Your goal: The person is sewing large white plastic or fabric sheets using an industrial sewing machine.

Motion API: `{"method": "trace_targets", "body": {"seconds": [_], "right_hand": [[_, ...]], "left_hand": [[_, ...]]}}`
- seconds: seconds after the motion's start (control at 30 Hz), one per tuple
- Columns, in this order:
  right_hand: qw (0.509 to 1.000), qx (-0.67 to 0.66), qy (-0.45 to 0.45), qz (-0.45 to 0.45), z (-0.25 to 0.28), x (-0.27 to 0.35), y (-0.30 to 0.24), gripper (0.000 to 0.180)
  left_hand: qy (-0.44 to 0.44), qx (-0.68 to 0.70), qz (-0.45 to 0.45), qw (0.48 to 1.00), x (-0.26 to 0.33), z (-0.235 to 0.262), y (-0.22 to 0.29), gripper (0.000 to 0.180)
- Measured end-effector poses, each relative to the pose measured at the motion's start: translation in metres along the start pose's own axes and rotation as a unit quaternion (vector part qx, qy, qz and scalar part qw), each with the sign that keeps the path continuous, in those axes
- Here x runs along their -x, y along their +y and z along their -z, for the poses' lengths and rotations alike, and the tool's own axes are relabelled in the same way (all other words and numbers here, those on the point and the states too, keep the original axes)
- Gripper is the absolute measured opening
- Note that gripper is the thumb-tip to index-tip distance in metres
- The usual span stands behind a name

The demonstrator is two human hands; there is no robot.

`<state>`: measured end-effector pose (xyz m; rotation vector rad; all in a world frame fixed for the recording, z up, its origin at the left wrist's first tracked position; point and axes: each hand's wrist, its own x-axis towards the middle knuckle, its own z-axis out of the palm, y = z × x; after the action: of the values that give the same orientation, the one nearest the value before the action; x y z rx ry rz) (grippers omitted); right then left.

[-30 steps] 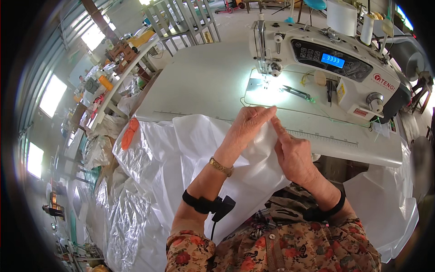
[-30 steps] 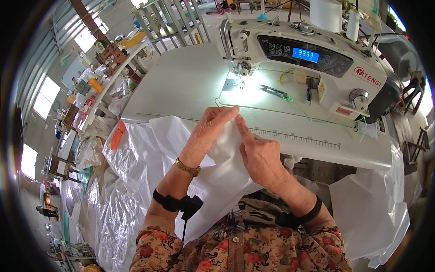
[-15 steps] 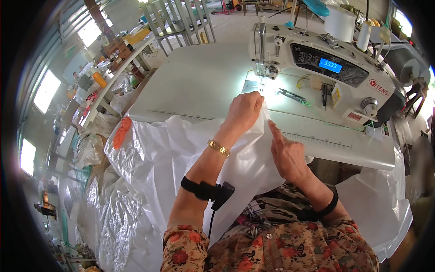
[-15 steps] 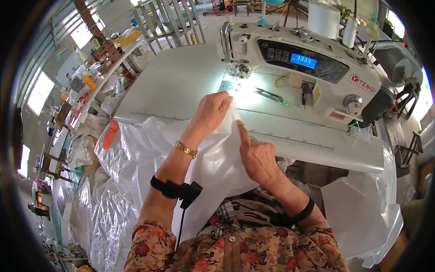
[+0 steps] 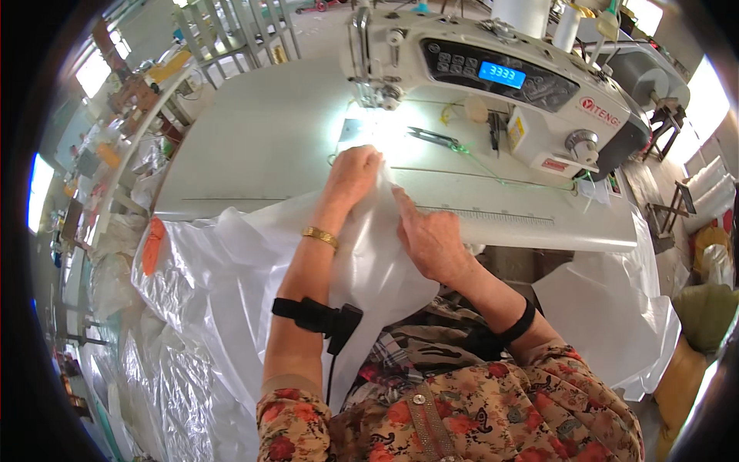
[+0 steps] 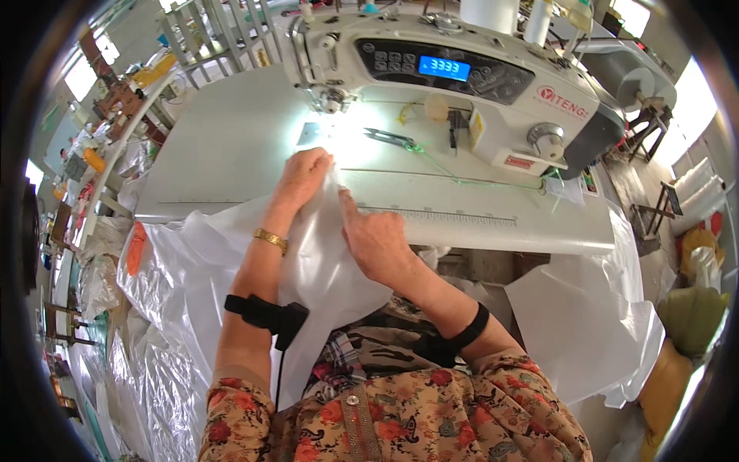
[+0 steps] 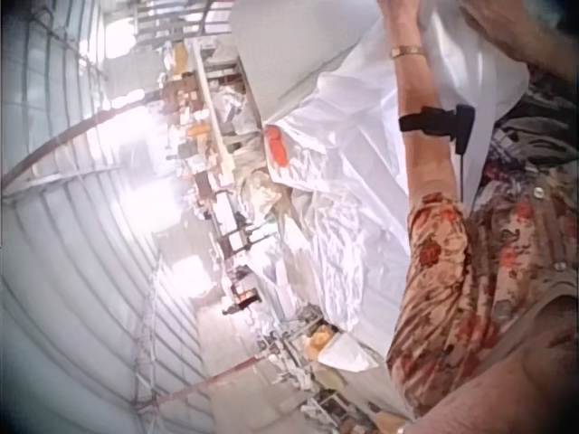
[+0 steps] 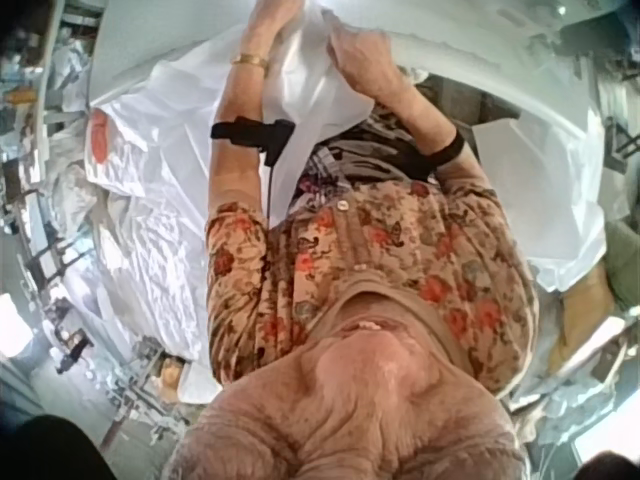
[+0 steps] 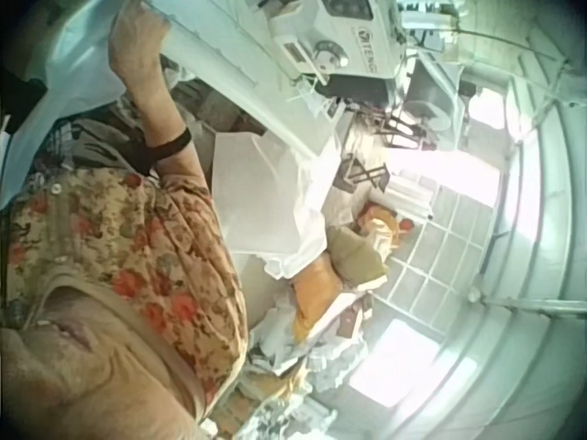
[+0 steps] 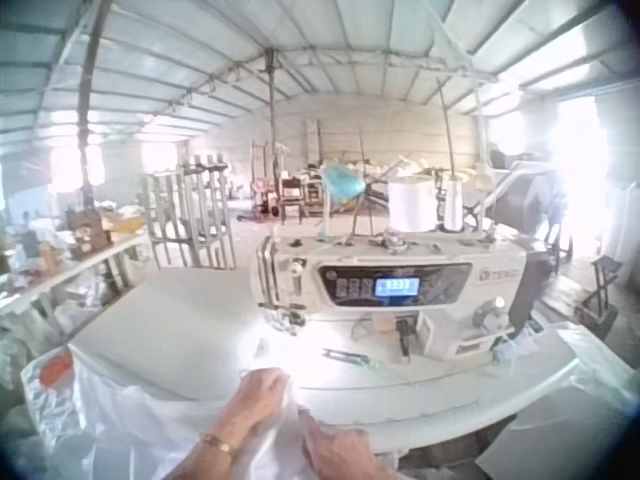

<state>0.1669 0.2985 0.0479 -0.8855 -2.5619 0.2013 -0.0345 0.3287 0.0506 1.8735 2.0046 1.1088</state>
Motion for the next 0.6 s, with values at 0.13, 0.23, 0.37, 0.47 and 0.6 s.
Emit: {"method": "trace_targets", "body": {"seconds": [0.13, 0.23, 0.37, 0.47, 0.6], "right_hand": [[1.000, -0.009, -0.004, 0.002, 0.004, -0.002, -0.002, 0.056], [1.000, -0.007, -0.024, -0.010, 0.004, 0.000, -0.005, 0.056], [1.000, 0.025, -0.016, -0.010, -0.001, -0.002, -0.003, 0.057], [1.000, 0.001, -0.007, -0.005, 0.003, -0.001, -0.004, 0.056], [0.996, -0.070, 0.039, -0.046, 0.020, 0.010, -0.015, 0.053]], "left_hand": [[0.014, 0.047, -0.004, 0.999, -0.001, -0.001, -0.003, 0.031], [0.012, 0.059, 0.020, 0.998, 0.001, 0.001, -0.006, 0.031], [-0.006, 0.069, 0.015, 0.997, 0.000, 0.001, -0.009, 0.033], [0.012, 0.081, 0.002, 0.997, 0.003, 0.007, 0.001, 0.033], [0.027, 0.107, -0.047, 0.993, 0.008, 0.029, 0.037, 0.027]]}}
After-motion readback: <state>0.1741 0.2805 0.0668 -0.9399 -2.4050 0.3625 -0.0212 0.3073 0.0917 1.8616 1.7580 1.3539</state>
